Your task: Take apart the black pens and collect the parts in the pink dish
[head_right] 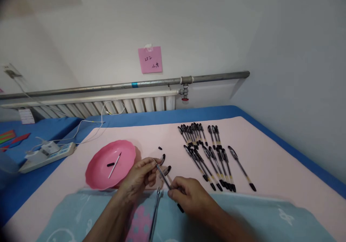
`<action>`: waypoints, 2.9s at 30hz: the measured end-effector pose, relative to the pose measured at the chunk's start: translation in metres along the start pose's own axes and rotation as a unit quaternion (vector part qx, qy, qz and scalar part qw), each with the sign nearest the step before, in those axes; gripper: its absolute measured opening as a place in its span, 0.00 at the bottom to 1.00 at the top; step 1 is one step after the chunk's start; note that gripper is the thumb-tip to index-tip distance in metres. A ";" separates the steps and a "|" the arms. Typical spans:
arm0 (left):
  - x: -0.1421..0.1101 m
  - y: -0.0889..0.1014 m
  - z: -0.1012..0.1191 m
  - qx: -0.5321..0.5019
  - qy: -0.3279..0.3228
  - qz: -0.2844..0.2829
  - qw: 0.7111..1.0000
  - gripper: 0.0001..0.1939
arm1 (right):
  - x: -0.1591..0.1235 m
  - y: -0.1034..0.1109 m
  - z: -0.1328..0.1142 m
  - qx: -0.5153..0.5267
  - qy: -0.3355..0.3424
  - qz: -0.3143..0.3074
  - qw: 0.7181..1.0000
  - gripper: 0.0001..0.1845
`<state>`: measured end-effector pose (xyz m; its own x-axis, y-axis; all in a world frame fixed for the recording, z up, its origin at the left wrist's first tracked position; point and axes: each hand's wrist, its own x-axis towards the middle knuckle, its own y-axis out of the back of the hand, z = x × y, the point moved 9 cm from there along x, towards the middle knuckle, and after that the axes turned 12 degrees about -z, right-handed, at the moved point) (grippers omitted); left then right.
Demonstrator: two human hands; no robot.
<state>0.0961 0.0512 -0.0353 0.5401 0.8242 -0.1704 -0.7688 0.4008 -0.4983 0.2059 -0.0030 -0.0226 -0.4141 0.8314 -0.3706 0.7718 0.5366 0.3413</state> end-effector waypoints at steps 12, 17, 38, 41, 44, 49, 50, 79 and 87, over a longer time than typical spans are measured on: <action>-0.003 0.000 0.005 0.009 0.001 -0.009 1.000 0.19 | -0.005 0.003 -0.009 0.027 -0.006 0.015 1.000 0.06; -0.002 0.015 0.006 0.025 -0.014 0.030 0.999 0.16 | -0.005 0.004 -0.007 -0.017 0.008 0.036 0.999 0.06; -0.018 0.054 0.044 0.011 -0.053 0.100 0.994 0.09 | -0.004 0.007 -0.006 -0.035 -0.006 0.034 0.999 0.10; -0.013 0.027 0.025 -0.002 -0.001 0.031 1.000 0.13 | -0.003 0.001 -0.010 -0.019 0.001 0.019 1.000 0.09; -0.013 0.016 0.023 0.043 0.013 0.017 0.999 0.18 | -0.002 -0.004 -0.011 -0.013 -0.002 0.005 1.000 0.08; -0.038 0.079 0.081 0.188 -0.099 0.214 0.954 0.18 | -0.001 -0.004 -0.009 -0.012 0.001 -0.012 1.000 0.09; -0.046 0.094 0.093 0.209 -0.117 0.252 0.938 0.17 | -0.001 -0.002 -0.007 -0.011 -0.005 -0.006 1.000 0.09; -0.050 0.150 0.087 0.692 0.194 0.279 0.637 0.14 | -0.011 0.032 -0.002 -0.039 -0.004 0.085 0.996 0.11; -0.055 0.102 0.101 0.666 0.133 0.313 0.664 0.17 | -0.007 0.021 -0.007 0.027 0.029 0.061 0.997 0.12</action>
<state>-0.0464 0.0866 0.0091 -0.1225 0.9675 -0.2211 -0.3956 0.1567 0.9050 0.2222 0.0031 -0.0068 -0.3421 0.8978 -0.2774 0.8422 0.4239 0.3332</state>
